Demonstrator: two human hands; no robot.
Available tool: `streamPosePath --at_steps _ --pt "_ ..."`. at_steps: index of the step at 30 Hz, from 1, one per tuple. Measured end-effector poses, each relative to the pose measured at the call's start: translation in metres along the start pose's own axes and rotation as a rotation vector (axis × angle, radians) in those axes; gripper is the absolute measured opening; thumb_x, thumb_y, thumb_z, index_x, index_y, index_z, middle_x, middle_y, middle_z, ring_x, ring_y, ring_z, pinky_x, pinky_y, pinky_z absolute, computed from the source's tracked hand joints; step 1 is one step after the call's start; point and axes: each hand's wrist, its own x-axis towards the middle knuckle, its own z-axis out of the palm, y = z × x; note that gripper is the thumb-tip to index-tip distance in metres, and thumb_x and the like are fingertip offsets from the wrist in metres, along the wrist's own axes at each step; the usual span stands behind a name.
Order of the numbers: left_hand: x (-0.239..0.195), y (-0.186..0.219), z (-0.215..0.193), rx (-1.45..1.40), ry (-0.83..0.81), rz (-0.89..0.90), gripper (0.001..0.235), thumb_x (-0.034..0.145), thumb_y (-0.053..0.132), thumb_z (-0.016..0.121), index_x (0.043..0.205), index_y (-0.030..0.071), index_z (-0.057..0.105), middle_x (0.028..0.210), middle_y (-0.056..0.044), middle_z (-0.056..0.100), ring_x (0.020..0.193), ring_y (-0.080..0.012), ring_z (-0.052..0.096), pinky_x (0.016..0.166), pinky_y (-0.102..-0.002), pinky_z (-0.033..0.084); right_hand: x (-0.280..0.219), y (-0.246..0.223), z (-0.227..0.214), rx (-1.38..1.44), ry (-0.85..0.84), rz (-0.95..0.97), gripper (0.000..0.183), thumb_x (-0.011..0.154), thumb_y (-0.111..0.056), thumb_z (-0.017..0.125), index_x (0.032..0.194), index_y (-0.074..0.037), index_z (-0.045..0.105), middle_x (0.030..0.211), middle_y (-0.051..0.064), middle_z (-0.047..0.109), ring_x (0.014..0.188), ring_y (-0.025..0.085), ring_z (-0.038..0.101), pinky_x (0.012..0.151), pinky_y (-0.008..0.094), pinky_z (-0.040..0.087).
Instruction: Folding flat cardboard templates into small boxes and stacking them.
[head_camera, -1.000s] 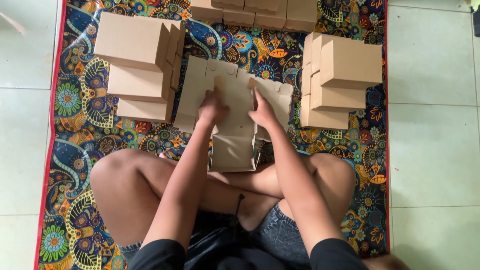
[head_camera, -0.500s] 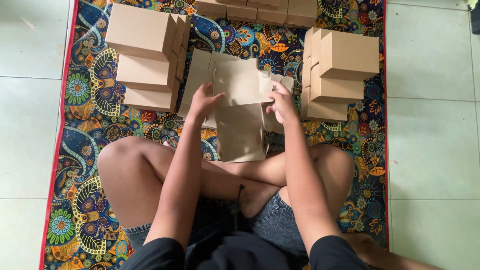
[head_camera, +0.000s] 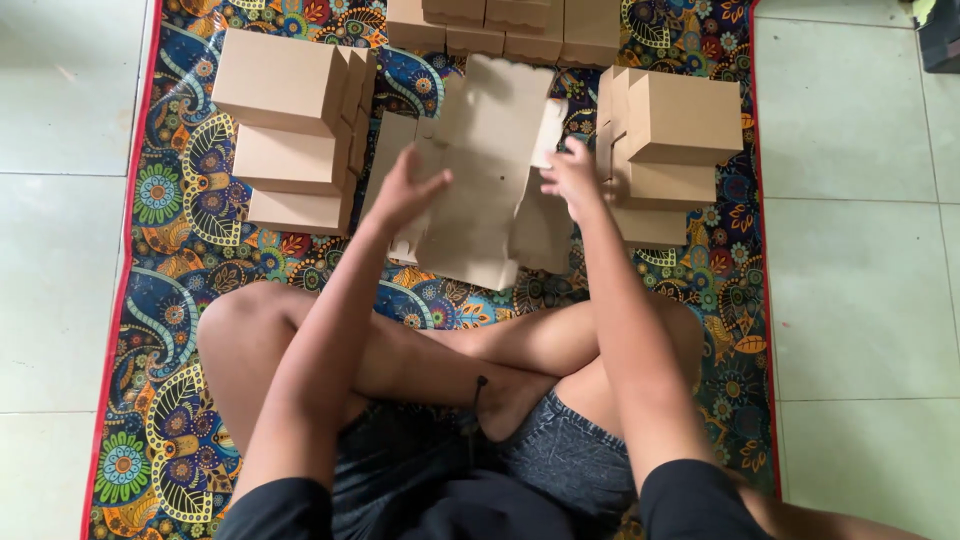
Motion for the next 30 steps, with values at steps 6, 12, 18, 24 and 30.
streamPosePath --at_steps 6,12,18,24,30 --pt "0.026 -0.096 0.031 0.426 -0.046 -0.005 0.091 0.081 0.04 0.081 0.152 -0.001 0.041 0.121 -0.028 0.07 0.116 -0.0452 0.067 0.101 -0.058 0.055 -0.073 0.005 0.029 -0.811 -0.176 -0.259 0.079 0.082 -0.037 0.079 0.15 -0.013 0.049 0.158 0.021 0.039 0.143 0.041 0.046 0.117 0.053 0.043" --pt "0.038 -0.116 0.036 0.441 0.052 -0.091 0.053 0.085 0.016 0.067 0.137 0.008 0.063 0.115 -0.025 0.073 0.109 -0.042 0.071 0.089 -0.054 0.061 -0.124 -0.027 0.055 -1.199 -0.177 -0.685 0.057 0.089 -0.012 0.069 0.145 -0.01 0.054 0.161 0.025 0.033 0.15 0.046 0.029 0.121 0.06 0.032" --pt "-0.015 -0.013 0.021 0.798 0.094 0.01 0.098 0.08 0.018 0.083 0.162 0.011 0.03 0.159 -0.024 0.037 0.14 -0.0472 0.046 0.107 -0.061 0.049 -0.098 0.049 0.055 -1.52 -0.505 -0.731 0.079 0.074 -0.059 0.079 0.141 -0.02 0.059 0.146 0.011 0.055 0.14 0.033 0.044 0.124 0.063 0.013" --pt "-0.029 -0.047 0.053 1.181 -0.158 0.43 0.117 0.053 0.08 0.079 0.149 0.019 0.054 0.153 -0.012 0.053 0.145 -0.0355 0.041 0.123 -0.052 0.023 -0.095 0.04 0.052 -1.472 -0.647 -0.428 0.074 0.083 -0.024 0.083 0.148 -0.007 0.052 0.154 0.022 0.044 0.143 0.044 0.034 0.106 0.068 0.043" --pt "-0.017 -0.049 0.055 1.128 -0.362 0.113 0.115 0.07 0.071 0.079 0.162 0.021 0.033 0.172 -0.011 0.019 0.156 -0.043 0.015 0.12 -0.064 0.029 -0.094 0.033 0.049 -1.429 -0.624 -0.361 0.071 0.087 -0.015 0.079 0.152 -0.014 0.051 0.159 0.018 0.042 0.148 0.041 0.034 0.105 0.06 0.05"
